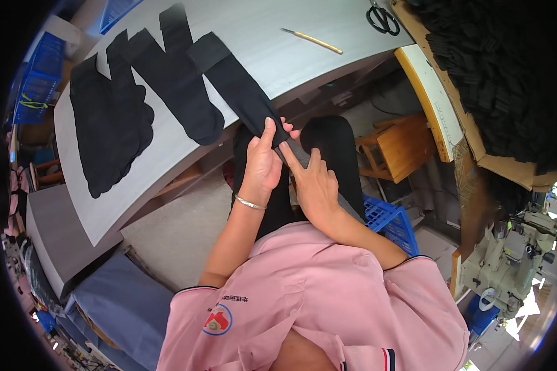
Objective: The person is inserting a semi-rigid padding or stiffener piece into a black fabric sleeve and tucking the ends to complete the strap assembly.
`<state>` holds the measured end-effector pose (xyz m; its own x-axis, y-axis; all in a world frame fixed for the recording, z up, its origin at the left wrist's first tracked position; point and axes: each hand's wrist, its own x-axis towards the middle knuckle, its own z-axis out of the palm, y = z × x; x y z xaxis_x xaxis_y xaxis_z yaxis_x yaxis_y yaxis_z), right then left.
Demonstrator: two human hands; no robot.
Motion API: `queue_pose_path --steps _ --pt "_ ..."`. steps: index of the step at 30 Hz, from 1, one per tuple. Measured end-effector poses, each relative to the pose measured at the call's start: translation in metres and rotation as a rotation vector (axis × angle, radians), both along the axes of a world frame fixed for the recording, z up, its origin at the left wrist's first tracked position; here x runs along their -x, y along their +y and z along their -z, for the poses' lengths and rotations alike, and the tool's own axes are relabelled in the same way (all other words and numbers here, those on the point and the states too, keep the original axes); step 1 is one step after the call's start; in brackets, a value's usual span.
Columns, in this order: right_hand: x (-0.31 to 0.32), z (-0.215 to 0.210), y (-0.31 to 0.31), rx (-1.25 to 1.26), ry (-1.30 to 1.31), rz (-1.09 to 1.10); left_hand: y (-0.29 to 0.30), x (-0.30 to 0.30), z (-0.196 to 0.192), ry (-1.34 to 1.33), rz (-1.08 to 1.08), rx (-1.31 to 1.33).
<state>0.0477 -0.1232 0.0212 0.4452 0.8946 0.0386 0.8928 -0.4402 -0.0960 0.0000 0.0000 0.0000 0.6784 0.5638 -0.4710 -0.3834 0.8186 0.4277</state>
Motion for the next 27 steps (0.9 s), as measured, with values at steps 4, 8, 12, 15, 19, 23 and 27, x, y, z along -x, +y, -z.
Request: queue_pose_path --steps 4,8,12,15,19,23,27 --pt "-0.007 0.010 0.029 -0.007 -0.059 0.028 0.002 -0.006 0.007 0.012 -0.027 -0.117" --pt "-0.019 0.027 0.054 -0.166 -0.017 0.031 -0.003 -0.005 0.011 -0.024 0.018 -0.110" --pt "-0.024 0.011 0.035 -0.043 0.018 -0.007 -0.004 -0.002 0.004 -0.029 0.067 -0.086" --pt "-0.010 -0.006 0.009 0.056 -0.018 -0.027 0.005 0.003 -0.008 0.009 -0.003 -0.045" --pt "-0.005 0.000 0.012 0.050 -0.004 -0.027 -0.001 -0.001 0.005 0.084 0.009 -0.078" --pt "-0.019 0.021 0.051 -0.023 0.032 -0.032 -0.006 -0.006 0.005 -0.008 -0.017 -0.135" --pt "-0.024 0.010 0.047 -0.005 0.154 -0.039 0.002 -0.004 -0.001 -0.010 -0.001 -0.044"
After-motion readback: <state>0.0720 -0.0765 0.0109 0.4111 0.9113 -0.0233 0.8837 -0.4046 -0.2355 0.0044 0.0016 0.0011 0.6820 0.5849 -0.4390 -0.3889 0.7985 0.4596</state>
